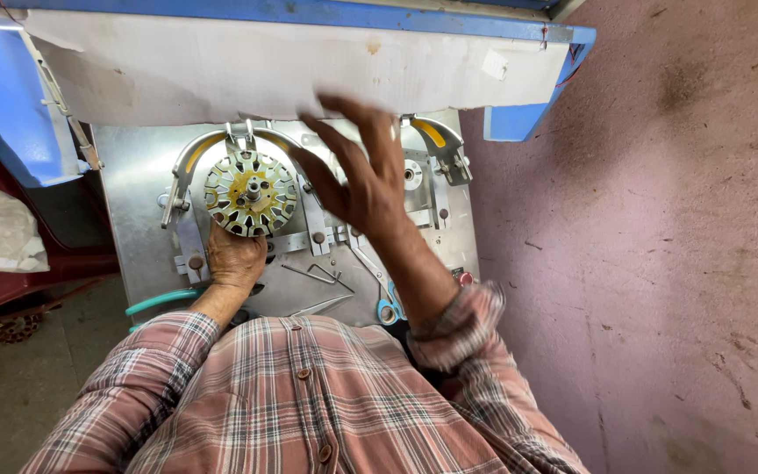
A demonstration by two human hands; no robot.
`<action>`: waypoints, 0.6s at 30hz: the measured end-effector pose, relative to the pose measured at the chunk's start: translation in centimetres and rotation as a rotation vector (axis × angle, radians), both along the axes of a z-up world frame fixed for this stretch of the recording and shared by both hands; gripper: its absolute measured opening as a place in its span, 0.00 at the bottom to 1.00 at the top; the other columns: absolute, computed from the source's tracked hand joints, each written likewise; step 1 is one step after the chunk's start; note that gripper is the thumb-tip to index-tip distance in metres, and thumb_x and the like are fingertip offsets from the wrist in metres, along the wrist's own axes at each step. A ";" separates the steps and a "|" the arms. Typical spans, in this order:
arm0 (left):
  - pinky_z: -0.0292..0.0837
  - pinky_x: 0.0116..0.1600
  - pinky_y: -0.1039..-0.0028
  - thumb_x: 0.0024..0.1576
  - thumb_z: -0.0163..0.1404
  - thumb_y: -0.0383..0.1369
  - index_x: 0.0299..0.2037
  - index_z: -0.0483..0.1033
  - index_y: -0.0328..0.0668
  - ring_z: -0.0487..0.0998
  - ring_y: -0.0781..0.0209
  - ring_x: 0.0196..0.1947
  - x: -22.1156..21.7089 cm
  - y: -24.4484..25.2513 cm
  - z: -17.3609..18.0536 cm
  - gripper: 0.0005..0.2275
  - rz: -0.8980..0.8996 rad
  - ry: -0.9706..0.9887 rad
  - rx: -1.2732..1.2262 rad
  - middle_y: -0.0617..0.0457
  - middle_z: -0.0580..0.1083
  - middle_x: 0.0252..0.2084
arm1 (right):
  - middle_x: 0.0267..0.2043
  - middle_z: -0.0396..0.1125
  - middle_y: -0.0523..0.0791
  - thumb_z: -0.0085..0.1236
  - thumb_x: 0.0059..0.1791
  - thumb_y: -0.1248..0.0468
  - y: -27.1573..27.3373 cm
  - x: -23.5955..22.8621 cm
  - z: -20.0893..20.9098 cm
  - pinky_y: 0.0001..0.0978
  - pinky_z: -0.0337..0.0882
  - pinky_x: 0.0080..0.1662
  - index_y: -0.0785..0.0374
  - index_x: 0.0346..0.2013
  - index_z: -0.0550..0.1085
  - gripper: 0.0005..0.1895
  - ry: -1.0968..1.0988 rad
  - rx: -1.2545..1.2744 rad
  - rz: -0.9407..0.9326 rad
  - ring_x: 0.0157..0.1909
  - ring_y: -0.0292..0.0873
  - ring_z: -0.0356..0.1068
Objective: The person operates a specialized machine to process a motor stator, using a hex key to tighten components and a screwdriver to adjust internal slots. They repeatedly inspect the stator by hand and with tools, manipulating it within the machine's clamps and on the workbench.
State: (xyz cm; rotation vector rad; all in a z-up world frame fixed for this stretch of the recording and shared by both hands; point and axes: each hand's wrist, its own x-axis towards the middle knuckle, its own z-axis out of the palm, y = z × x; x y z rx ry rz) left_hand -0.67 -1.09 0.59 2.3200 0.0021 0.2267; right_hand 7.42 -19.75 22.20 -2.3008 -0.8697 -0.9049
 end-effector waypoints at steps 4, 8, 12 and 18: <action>0.70 0.58 0.50 0.60 0.53 0.29 0.54 0.72 0.30 0.71 0.35 0.53 -0.2 -0.1 -0.7 0.15 -0.004 -0.101 -0.005 0.35 0.71 0.53 | 0.34 0.70 0.41 0.70 0.50 0.61 -2.2 -11.1 -6.7 0.36 0.62 0.32 0.58 0.37 0.77 0.08 0.491 -0.008 -0.073 0.32 0.38 0.67; 0.69 0.59 0.52 0.56 0.56 0.29 0.55 0.68 0.24 0.71 0.36 0.53 -0.5 -0.5 0.0 0.19 0.055 -0.052 -0.102 0.32 0.70 0.51 | 0.44 0.70 0.44 0.65 0.48 0.60 -3.1 -16.7 -12.6 0.38 0.71 0.41 0.62 0.44 0.77 0.13 0.679 -0.163 -0.199 0.41 0.46 0.70; 0.68 0.60 0.53 0.48 0.61 0.27 0.58 0.67 0.20 0.72 0.35 0.55 -0.3 -0.1 0.8 0.28 0.175 -0.156 -0.149 0.29 0.70 0.55 | 0.46 0.68 0.45 0.64 0.47 0.61 -2.6 -17.2 -15.4 0.40 0.71 0.41 0.64 0.47 0.78 0.15 0.598 -0.201 -0.212 0.43 0.49 0.69; 0.77 0.54 0.65 0.52 0.64 0.24 0.50 0.75 0.34 0.82 0.53 0.48 -0.3 0.1 2.0 0.16 0.244 0.040 -0.421 0.47 0.80 0.46 | 0.36 0.65 0.47 0.63 0.47 0.61 -2.1 -16.1 -17.0 0.42 0.71 0.39 0.63 0.34 0.76 0.08 0.683 -0.319 -0.261 0.39 0.50 0.69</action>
